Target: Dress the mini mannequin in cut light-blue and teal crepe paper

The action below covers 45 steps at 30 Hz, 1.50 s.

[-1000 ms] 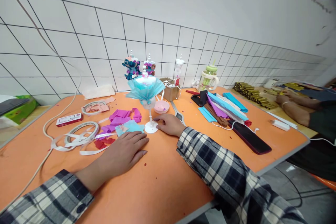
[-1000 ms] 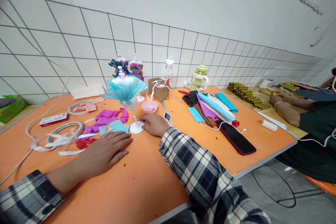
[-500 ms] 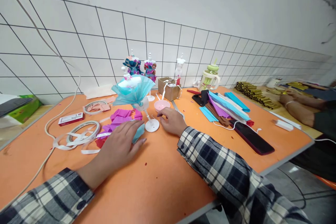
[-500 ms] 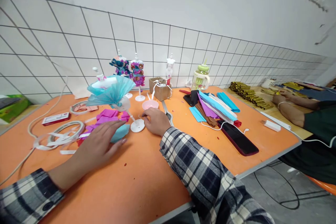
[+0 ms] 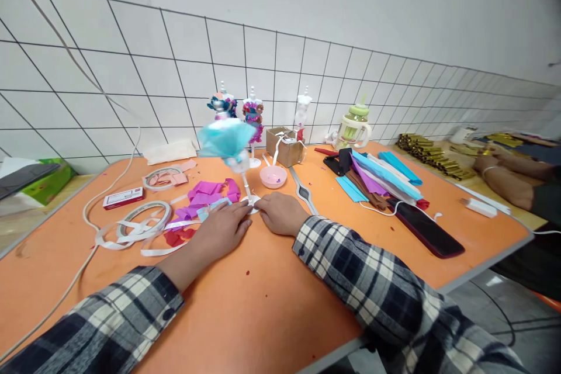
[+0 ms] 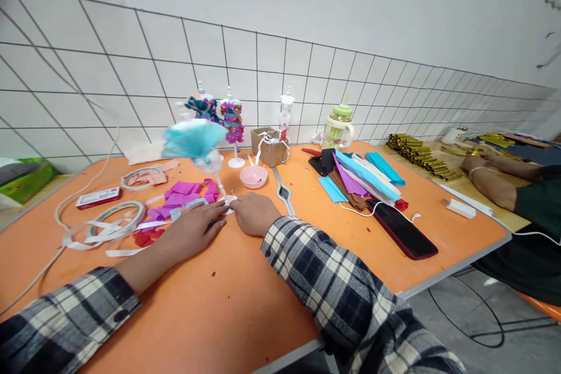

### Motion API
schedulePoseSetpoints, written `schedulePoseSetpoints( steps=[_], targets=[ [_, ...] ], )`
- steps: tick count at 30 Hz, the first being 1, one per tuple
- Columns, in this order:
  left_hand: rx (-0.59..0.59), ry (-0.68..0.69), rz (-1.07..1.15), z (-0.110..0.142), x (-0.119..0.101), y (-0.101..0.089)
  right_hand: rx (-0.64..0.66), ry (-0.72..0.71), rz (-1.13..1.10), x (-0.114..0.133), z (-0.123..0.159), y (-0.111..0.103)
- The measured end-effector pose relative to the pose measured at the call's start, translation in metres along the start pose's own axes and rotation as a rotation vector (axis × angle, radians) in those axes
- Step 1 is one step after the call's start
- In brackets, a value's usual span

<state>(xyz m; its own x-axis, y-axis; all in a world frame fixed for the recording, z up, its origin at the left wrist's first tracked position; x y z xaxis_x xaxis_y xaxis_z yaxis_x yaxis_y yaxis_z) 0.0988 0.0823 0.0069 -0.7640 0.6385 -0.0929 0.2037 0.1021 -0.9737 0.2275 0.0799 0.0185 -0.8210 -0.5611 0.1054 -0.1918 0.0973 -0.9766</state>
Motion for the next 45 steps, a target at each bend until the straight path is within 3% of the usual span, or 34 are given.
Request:
schedulePoseSetpoints(
  steps=[6,10,15,18,21,24,28,31,34,41,45],
  targets=[
    [-0.052,-0.007,-0.071,0.005,-0.007,-0.008,0.009,-0.035,0.058,0.003,0.0,0.0],
    [-0.099,-0.011,-0.166,0.029,-0.012,-0.029,0.002,-0.071,0.086,0.003,0.0,0.001],
    [-0.075,0.006,-0.198,0.06,0.005,-0.036,-0.035,-0.105,0.073,0.002,0.0,0.003],
    [-0.048,0.085,-0.111,0.065,0.007,-0.035,-0.078,-0.099,0.05,0.0,0.002,-0.002],
    [-0.007,0.227,-0.004,0.067,-0.006,-0.034,-0.108,-0.095,0.038,0.002,0.005,-0.011],
    [0.021,0.296,0.054,0.07,-0.013,-0.031,-0.156,-0.213,-0.007,0.018,0.012,-0.019],
    [0.016,0.237,0.11,0.068,0.002,-0.027,-0.132,-0.466,-0.087,0.047,0.02,-0.011],
    [0.027,0.125,0.058,0.063,0.025,-0.022,-0.017,-0.503,-0.098,0.054,0.022,0.002],
    [0.054,-0.007,-0.091,0.059,0.047,-0.017,0.009,-0.488,-0.142,0.053,0.025,0.003],
    [-0.17,-0.095,-0.267,0.057,0.074,-0.031,0.052,-0.407,-0.139,0.048,0.029,-0.004],
    [-0.314,-0.061,-0.236,0.06,0.063,-0.049,0.062,-0.371,-0.087,0.048,0.028,-0.002]
  ],
)
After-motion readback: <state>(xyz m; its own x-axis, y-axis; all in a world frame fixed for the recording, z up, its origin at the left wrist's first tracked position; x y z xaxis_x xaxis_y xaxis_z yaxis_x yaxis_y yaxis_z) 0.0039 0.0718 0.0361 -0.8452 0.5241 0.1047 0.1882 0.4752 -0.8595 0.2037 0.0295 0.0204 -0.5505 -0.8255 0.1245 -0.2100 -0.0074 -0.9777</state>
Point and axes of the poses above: each hand's wrist, its own z-axis away from the middle knuckle, its own y-axis out of the palm, x = y × z, the point moved 7 cm from there along -z, towards the middle knuckle, and after that the axes turned 3 degrees about -y, right-handed, at the moved point
